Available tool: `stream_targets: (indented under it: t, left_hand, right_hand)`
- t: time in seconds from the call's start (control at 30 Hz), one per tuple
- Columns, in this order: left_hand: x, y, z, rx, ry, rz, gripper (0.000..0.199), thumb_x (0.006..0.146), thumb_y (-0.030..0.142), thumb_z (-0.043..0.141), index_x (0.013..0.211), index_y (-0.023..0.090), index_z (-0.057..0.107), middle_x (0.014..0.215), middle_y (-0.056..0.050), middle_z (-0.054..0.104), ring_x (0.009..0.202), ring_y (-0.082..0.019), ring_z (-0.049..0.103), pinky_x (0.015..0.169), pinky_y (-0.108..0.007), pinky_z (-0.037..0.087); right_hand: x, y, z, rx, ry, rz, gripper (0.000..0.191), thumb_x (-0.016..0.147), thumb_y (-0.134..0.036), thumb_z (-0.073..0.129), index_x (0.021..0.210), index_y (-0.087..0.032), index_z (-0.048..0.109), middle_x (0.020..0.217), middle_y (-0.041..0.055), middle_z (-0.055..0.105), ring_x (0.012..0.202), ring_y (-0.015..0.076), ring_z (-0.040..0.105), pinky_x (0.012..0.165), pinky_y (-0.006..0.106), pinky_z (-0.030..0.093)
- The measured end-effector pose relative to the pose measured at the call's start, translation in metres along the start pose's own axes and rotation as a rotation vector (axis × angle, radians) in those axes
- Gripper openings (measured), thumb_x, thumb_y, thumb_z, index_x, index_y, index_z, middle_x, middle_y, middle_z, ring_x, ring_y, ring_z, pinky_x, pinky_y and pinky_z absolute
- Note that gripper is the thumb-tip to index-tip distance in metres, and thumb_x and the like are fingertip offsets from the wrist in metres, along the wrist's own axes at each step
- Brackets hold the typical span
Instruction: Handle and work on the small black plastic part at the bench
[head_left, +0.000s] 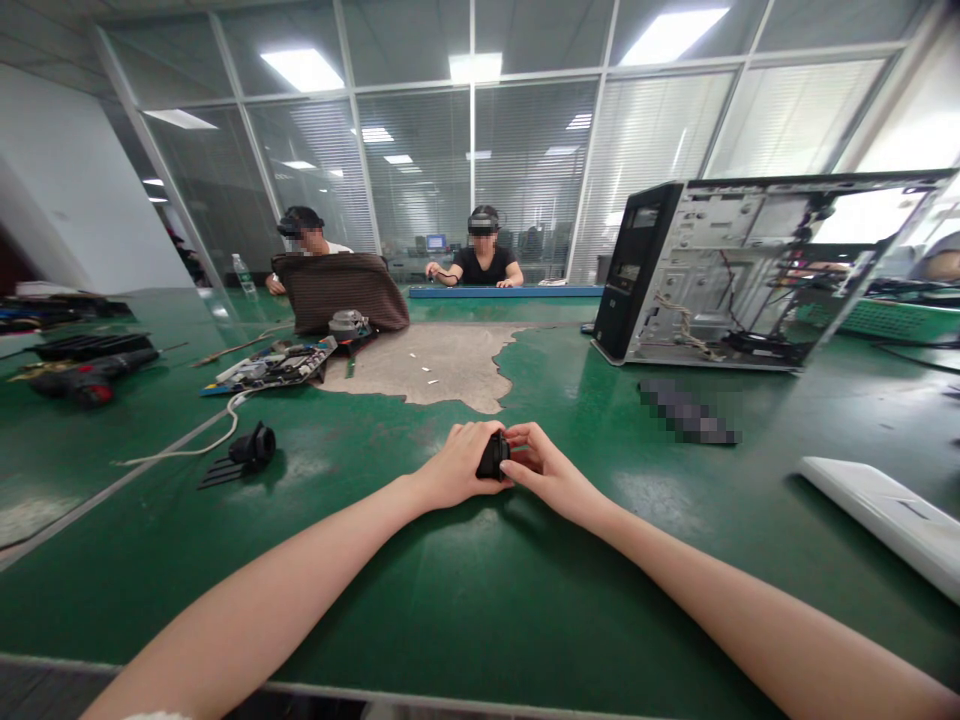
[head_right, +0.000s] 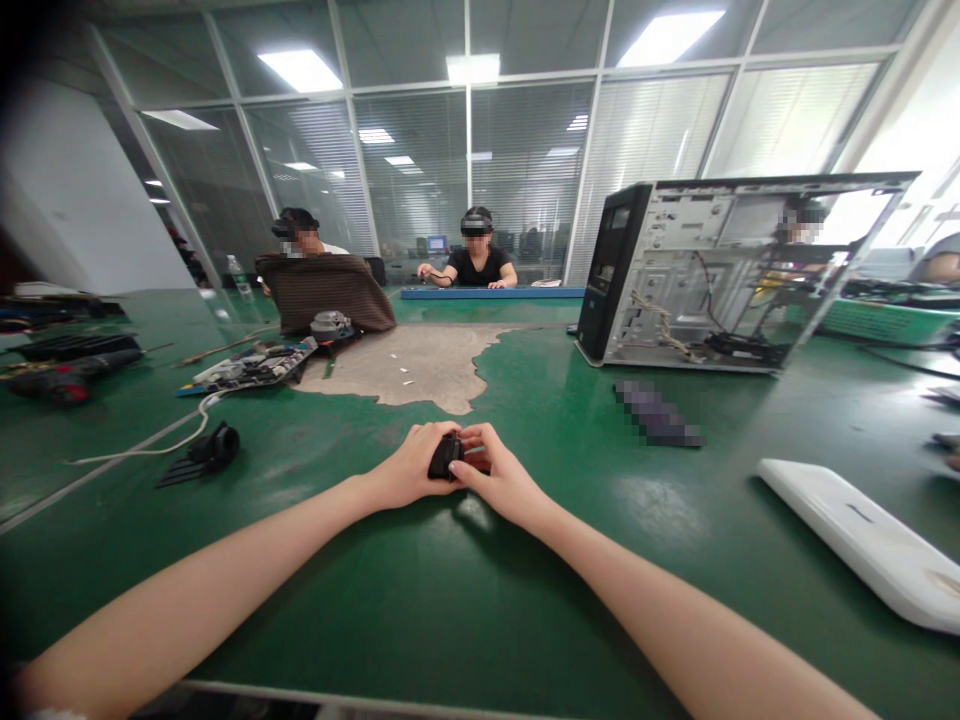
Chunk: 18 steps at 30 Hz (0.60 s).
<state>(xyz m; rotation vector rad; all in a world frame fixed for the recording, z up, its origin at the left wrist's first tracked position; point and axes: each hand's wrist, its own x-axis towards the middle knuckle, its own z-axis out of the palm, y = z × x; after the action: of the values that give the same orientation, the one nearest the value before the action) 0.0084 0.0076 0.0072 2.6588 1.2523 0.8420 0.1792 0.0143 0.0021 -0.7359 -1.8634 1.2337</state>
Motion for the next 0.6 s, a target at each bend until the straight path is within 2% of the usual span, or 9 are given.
stream_targets:
  t: [0.23,0.4,0.6]
  left_hand:
    - [-0.0009,-0.0011,-0.0002,0.008,-0.005,0.010,0.056,0.068,0.034,0.062,0.113,0.020,0.033,0.104,-0.006,0.051,0.095,-0.023,0.047,0.082,-0.036,0.033]
    - [-0.0012,-0.0010,0.0008,0.017,0.013,0.004,0.059,0.067,0.039,0.063,0.113,0.020,0.032,0.104,-0.007,0.051,0.096,-0.024,0.047,0.082,-0.037,0.033]
    - [-0.0003,-0.0007,-0.0003,0.018,-0.003,0.015,0.056,0.069,0.039,0.061,0.113,0.019,0.033,0.104,-0.007,0.051,0.095,-0.023,0.047,0.082,-0.036,0.033]
  right_hand:
    - [-0.0022,-0.0013,-0.0033,0.019,-0.091,-0.036,0.024,0.076,-0.027,0.056,0.093,-0.021,0.041,0.092,0.0008,0.052,0.084,0.0129,0.055,0.079,0.031,0.045]
    - [-0.0022,-0.0028,-0.0008,0.018,-0.034,-0.020,0.019,0.079,-0.032,0.051,0.091,-0.021,0.042,0.087,-0.0005,0.050,0.075,0.0110,0.055,0.069,0.027,0.046]
    - [-0.0005,0.0013,-0.0001,-0.029,-0.010,0.002,0.026,0.079,-0.030,0.051,0.100,-0.021,0.039,0.096,0.0037,0.051,0.083,0.0140,0.054,0.073,0.031,0.047]
